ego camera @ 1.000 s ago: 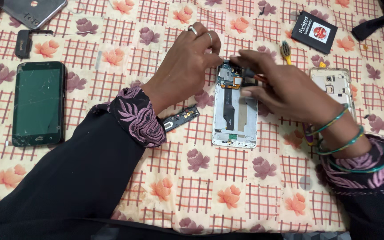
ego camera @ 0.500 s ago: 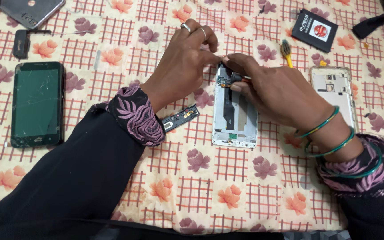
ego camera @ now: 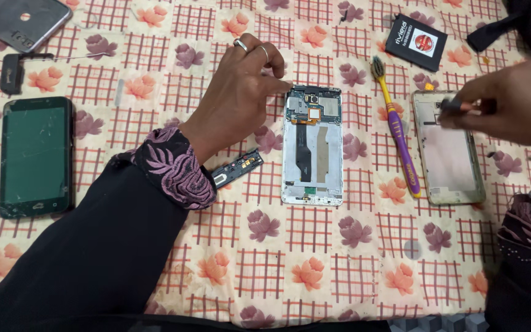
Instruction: The person works on a disassembled smartphone lying on a bed, prying and repositioning small internal components and the board inside the frame by hand. They then pick up a screwdriver and drive it into the phone assembly, and finally handle a small part near a toothbrush and the phone's back cover.
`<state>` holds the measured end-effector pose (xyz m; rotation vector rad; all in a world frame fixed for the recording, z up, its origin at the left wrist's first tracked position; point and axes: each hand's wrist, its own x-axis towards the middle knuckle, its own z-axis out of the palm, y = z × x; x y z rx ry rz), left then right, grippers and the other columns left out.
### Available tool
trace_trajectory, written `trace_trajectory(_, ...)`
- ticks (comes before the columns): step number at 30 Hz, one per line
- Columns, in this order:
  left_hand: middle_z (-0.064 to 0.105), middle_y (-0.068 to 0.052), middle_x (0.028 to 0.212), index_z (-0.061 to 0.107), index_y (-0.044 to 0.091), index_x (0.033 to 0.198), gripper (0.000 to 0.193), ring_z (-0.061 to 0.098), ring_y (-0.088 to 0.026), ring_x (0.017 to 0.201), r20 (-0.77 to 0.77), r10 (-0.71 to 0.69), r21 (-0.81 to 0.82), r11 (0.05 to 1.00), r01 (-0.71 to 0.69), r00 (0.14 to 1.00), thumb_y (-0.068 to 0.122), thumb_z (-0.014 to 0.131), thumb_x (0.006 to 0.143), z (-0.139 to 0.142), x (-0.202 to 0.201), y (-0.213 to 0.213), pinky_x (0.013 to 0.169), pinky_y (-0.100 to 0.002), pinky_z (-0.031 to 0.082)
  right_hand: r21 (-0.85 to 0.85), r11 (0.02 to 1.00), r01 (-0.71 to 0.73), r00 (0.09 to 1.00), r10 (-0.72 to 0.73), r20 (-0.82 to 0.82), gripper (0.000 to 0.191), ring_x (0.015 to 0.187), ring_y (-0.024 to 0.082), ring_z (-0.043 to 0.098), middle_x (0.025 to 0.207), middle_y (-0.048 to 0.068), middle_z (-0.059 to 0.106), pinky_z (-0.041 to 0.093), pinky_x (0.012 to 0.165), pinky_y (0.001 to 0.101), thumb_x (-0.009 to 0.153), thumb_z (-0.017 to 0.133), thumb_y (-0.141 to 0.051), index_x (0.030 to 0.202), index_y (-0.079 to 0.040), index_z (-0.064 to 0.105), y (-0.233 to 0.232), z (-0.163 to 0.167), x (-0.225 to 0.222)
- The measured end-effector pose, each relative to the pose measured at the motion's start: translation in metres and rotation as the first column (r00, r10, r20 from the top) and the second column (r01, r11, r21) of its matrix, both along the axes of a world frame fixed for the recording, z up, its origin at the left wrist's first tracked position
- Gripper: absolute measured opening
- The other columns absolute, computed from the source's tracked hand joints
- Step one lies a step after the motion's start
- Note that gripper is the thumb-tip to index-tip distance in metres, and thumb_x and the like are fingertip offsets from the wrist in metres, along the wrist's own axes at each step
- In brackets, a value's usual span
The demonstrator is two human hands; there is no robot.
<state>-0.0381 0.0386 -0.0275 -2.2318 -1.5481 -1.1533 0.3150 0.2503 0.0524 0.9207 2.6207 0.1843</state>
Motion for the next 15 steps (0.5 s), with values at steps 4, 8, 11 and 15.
trace_trajectory(4,0.065,-0.005,0.109,0.082,0.006,0.102,0.034,0.056,-0.025,0.111,-0.002,0.000,-0.011,1.000,0.000,1.000,-0.015,0.068,0.079,0.000,-0.001,-0.001,0.094,-0.039,0.045,-0.086,0.993,-0.081,0.997,0.082,0.010,0.040,0.052,0.013,0.064,0.063,0.001,0.072,0.053,0.049,0.0290,0.074,0.086,-0.046,0.102,-0.017,0.084,0.015,-0.019,0.005)
trace_trajectory(8,0.065,-0.006,0.109,0.083,0.006,0.102,0.035,0.055,-0.025,0.111,-0.004,-0.001,-0.016,1.000,0.001,1.000,-0.016,0.068,0.079,0.001,-0.002,-0.003,0.095,-0.039,0.046,-0.094,0.996,0.003,0.985,0.014,0.174,0.035,0.055,0.013,0.065,0.067,0.002,0.072,0.052,0.053,0.0285,0.080,0.085,-0.047,0.098,-0.017,0.084,0.005,-0.017,-0.003)
trace_trajectory(11,0.065,-0.006,0.109,0.083,0.006,0.102,0.035,0.056,-0.025,0.110,-0.004,-0.001,-0.015,1.000,0.001,1.000,-0.016,0.068,0.079,0.001,-0.002,-0.002,0.095,-0.039,0.046,-0.118,0.993,0.001,0.987,0.018,0.159,0.028,0.055,0.014,0.064,0.066,0.001,0.074,0.051,0.053,0.0294,0.082,0.084,-0.042,0.098,-0.019,0.084,-0.004,-0.010,-0.013)
trace_trajectory(15,0.065,-0.005,0.109,0.082,0.007,0.103,0.035,0.056,-0.025,0.110,0.008,0.004,-0.004,1.000,-0.004,1.000,-0.016,0.068,0.080,-0.001,-0.001,-0.001,0.095,-0.039,0.046,-0.118,0.992,0.045,0.984,-0.024,0.174,0.023,0.055,0.015,0.063,0.067,0.003,0.075,0.050,0.053,0.0310,0.083,0.084,-0.036,0.099,-0.019,0.085,-0.009,-0.009,-0.020)
